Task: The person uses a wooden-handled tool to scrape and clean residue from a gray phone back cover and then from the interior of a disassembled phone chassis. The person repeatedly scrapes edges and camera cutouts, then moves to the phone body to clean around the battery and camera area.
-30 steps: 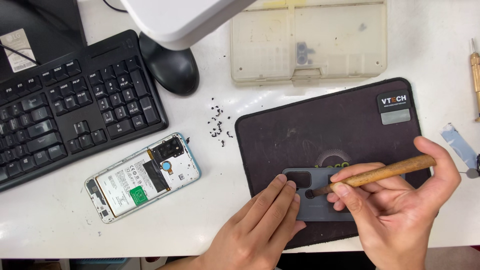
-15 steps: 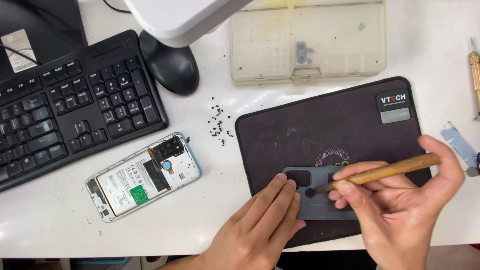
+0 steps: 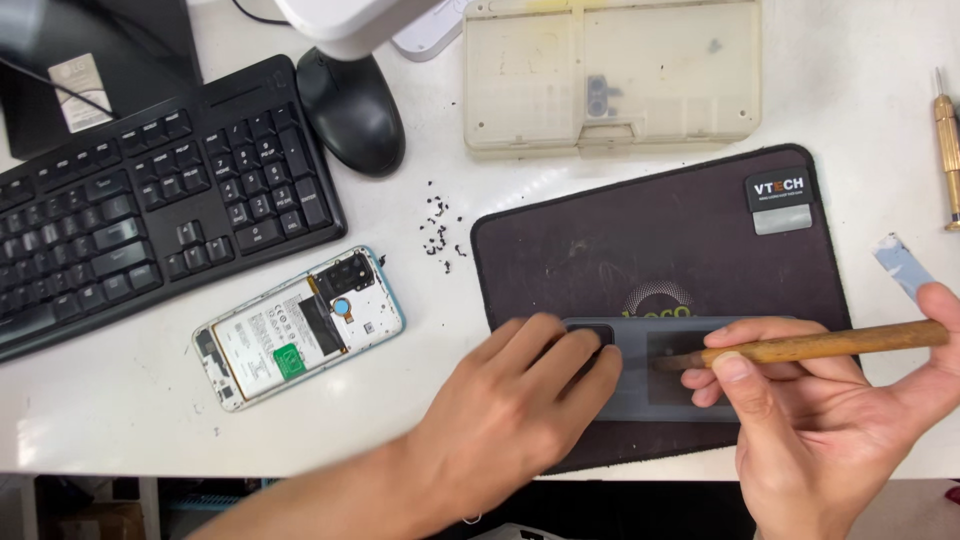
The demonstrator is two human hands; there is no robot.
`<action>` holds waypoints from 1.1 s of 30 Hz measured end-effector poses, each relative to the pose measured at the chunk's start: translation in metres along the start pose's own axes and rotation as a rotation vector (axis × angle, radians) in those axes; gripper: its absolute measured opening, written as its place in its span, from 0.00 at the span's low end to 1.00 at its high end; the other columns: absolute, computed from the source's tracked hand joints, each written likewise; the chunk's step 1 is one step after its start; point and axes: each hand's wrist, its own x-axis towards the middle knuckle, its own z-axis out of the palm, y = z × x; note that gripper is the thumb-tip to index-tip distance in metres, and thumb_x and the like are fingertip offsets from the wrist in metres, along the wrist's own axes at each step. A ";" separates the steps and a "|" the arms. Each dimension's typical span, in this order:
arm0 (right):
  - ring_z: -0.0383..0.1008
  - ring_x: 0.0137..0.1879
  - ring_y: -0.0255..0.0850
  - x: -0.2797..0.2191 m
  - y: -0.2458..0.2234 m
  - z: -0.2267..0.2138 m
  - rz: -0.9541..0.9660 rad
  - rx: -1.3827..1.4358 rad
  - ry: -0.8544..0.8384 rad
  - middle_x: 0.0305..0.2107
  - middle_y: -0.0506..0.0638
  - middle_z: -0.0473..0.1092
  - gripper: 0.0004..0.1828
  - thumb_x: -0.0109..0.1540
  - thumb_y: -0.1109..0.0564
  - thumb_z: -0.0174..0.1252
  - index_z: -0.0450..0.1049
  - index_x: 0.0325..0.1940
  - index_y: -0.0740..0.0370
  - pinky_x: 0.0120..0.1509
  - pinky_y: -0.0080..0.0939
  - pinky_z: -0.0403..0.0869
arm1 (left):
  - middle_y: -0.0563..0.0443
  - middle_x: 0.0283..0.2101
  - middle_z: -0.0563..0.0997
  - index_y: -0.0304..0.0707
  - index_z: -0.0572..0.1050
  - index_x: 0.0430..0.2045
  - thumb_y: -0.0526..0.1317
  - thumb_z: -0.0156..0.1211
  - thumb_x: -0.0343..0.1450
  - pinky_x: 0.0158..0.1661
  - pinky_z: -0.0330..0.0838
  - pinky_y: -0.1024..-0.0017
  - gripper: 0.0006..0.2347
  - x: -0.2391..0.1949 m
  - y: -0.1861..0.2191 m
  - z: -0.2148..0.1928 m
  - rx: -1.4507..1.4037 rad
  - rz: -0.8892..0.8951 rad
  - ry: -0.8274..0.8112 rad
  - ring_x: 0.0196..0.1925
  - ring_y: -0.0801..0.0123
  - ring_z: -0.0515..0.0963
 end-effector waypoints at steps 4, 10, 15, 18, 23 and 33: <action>0.77 0.33 0.43 -0.003 0.005 -0.006 -0.027 0.045 -0.010 0.39 0.65 0.73 0.47 0.69 0.71 0.56 0.33 0.79 0.49 0.41 0.40 0.81 | 0.47 0.34 0.72 0.28 0.77 0.31 0.32 0.62 0.62 0.44 0.72 0.67 0.08 0.017 -0.003 0.001 0.089 0.127 -0.047 0.39 0.62 0.74; 0.78 0.35 0.45 0.000 0.010 -0.014 -0.011 0.119 -0.057 0.41 0.65 0.74 0.47 0.68 0.72 0.55 0.32 0.77 0.50 0.42 0.42 0.82 | 0.51 0.28 0.70 0.34 0.75 0.21 0.32 0.64 0.62 0.36 0.68 0.69 0.03 0.030 0.000 0.001 0.145 0.182 -0.166 0.32 0.66 0.72; 0.77 0.32 0.44 0.001 0.006 -0.012 -0.010 0.146 -0.052 0.41 0.65 0.74 0.46 0.68 0.72 0.55 0.33 0.77 0.51 0.43 0.42 0.82 | 0.53 0.24 0.68 0.36 0.73 0.16 0.33 0.64 0.62 0.34 0.67 0.69 0.06 0.037 -0.003 0.003 0.214 0.283 -0.211 0.29 0.67 0.72; 0.78 0.34 0.46 0.003 0.004 -0.012 -0.011 0.092 -0.056 0.40 0.65 0.74 0.45 0.67 0.73 0.55 0.33 0.75 0.51 0.42 0.42 0.83 | 0.54 0.24 0.67 0.35 0.73 0.15 0.33 0.64 0.63 0.33 0.66 0.71 0.07 0.039 -0.004 0.006 0.258 0.341 -0.203 0.28 0.69 0.71; 0.80 0.35 0.46 0.007 0.001 -0.012 -0.021 0.036 -0.091 0.39 0.65 0.74 0.44 0.66 0.73 0.54 0.33 0.73 0.52 0.42 0.42 0.85 | 0.53 0.25 0.66 0.35 0.72 0.17 0.32 0.63 0.65 0.32 0.65 0.71 0.07 0.035 -0.010 0.007 0.248 0.343 -0.137 0.28 0.70 0.69; 0.80 0.35 0.45 0.009 0.001 -0.010 -0.011 0.030 -0.110 0.38 0.65 0.75 0.44 0.65 0.72 0.55 0.33 0.72 0.51 0.41 0.41 0.84 | 0.51 0.31 0.69 0.32 0.75 0.24 0.31 0.64 0.66 0.39 0.70 0.72 0.03 0.024 -0.018 0.005 0.176 0.326 -0.151 0.34 0.68 0.72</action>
